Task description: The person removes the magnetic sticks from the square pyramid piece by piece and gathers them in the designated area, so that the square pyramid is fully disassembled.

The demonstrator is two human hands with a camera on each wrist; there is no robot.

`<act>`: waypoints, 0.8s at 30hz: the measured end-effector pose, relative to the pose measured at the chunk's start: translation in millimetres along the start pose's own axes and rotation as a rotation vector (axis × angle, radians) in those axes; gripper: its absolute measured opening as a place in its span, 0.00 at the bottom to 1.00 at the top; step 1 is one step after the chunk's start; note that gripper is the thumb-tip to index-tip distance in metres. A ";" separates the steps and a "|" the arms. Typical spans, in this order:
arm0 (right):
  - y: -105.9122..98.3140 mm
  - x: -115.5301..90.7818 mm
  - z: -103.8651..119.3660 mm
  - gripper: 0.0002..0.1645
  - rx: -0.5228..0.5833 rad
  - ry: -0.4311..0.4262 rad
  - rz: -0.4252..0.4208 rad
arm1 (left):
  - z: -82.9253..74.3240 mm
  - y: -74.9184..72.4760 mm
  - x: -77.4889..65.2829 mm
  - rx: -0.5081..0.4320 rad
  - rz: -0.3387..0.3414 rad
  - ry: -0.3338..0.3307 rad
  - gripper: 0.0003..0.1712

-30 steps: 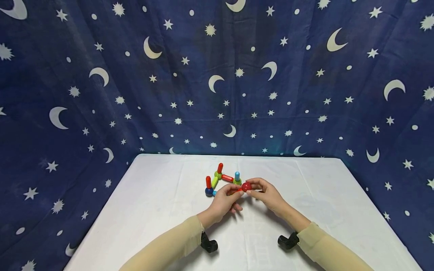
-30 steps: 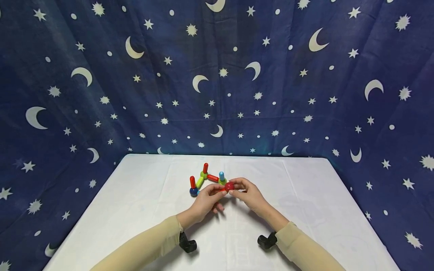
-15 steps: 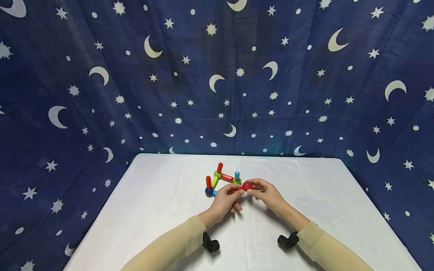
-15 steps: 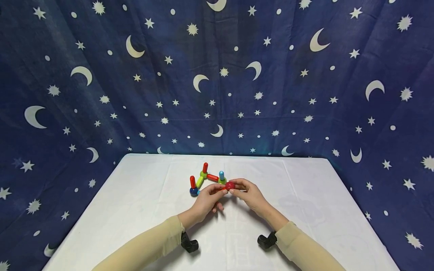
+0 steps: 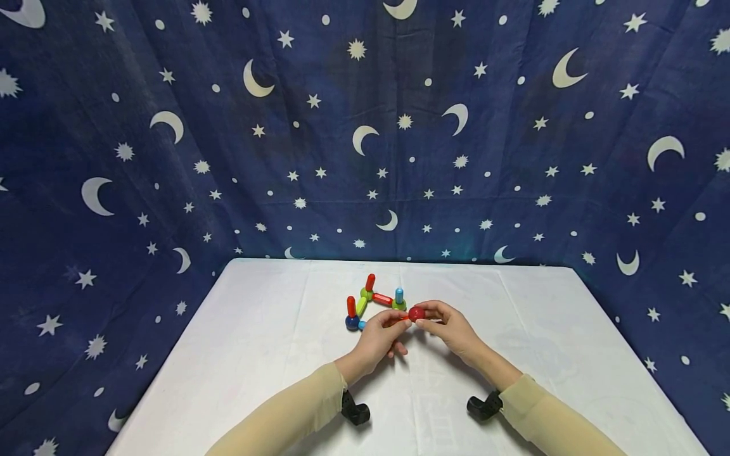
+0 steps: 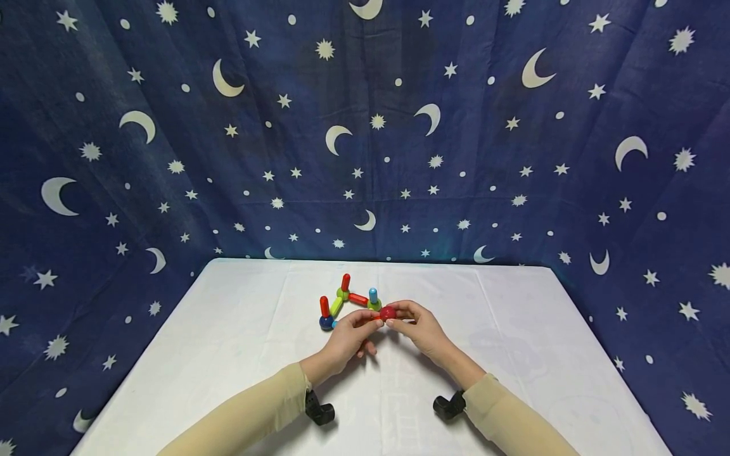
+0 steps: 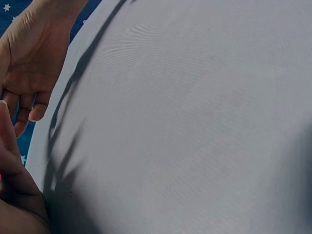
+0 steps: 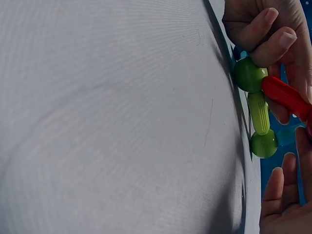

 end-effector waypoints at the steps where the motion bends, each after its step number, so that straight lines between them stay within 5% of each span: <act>1: 0.4 0.1 0.3 0.25 0.002 -0.001 0.002 | 0.1 -0.2 0.1 0.001 -0.001 -0.001 0.17; 11: -9.4 6.2 1.1 0.26 -0.029 -0.010 -0.075 | -1.6 -0.7 -0.2 0.005 0.002 0.009 0.18; 19: -54.1 21.1 -7.0 0.31 -0.145 0.047 -0.245 | -2.4 -0.3 -3.0 0.035 0.028 0.010 0.23; 24: -89.6 28.0 -10.2 0.30 -0.281 0.040 -0.310 | -5.1 -4.5 -4.6 0.146 0.058 0.002 0.24</act>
Point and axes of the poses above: each hand's wrist, its own x-axis towards the middle knuckle, its own y-axis out of the palm, z = x × y, the point moved 7 cm from there along x, towards the middle knuckle, and after that the axes turned 7 degrees about y, right-handed, at the moved point
